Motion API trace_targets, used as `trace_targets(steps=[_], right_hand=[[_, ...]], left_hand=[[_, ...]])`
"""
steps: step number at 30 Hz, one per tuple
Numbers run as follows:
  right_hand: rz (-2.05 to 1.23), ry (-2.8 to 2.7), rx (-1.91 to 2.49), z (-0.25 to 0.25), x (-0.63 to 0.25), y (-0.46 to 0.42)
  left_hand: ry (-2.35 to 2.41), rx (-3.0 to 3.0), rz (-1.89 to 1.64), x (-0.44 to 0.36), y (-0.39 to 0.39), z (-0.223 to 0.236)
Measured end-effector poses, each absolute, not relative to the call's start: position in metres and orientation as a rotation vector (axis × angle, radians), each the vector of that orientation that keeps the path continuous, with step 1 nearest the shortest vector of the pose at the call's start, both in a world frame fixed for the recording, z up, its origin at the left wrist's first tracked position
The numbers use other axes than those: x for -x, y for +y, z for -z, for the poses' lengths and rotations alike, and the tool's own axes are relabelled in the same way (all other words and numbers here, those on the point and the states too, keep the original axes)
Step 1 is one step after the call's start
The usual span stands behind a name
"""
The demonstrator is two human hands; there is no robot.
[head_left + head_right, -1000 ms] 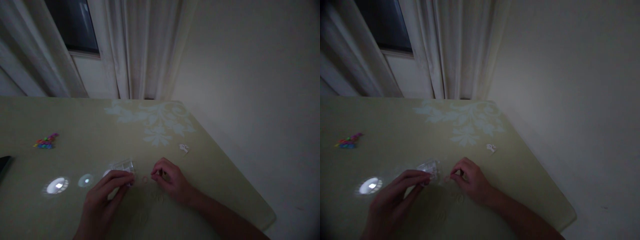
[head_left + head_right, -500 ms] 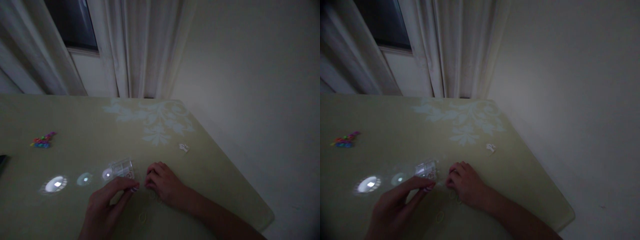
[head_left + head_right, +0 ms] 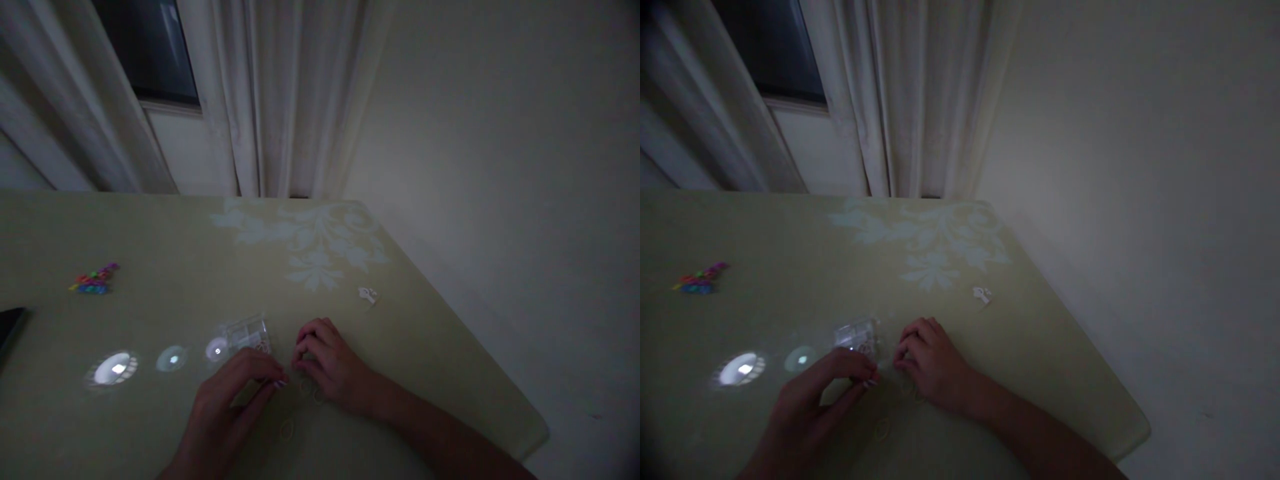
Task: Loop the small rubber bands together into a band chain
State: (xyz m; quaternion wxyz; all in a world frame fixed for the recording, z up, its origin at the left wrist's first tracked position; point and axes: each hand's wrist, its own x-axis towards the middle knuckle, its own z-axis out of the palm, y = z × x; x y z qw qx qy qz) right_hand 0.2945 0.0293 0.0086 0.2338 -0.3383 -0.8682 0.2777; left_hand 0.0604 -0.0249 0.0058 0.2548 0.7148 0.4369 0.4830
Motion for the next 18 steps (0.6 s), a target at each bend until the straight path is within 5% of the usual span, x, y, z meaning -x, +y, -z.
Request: trace_targets(steps=[9, 18], right_hand=[[-0.605, -2.631, 0.965, 0.009, -0.291, 0.03], [-1.236, -2.077, 0.784, -0.022, -0.295, 0.025]], left_hand=[[1.152, -1.977, -1.329, -0.063, -0.023, -0.004], [1.054, -2.043, -1.34, -0.063, -0.018, 0.005]])
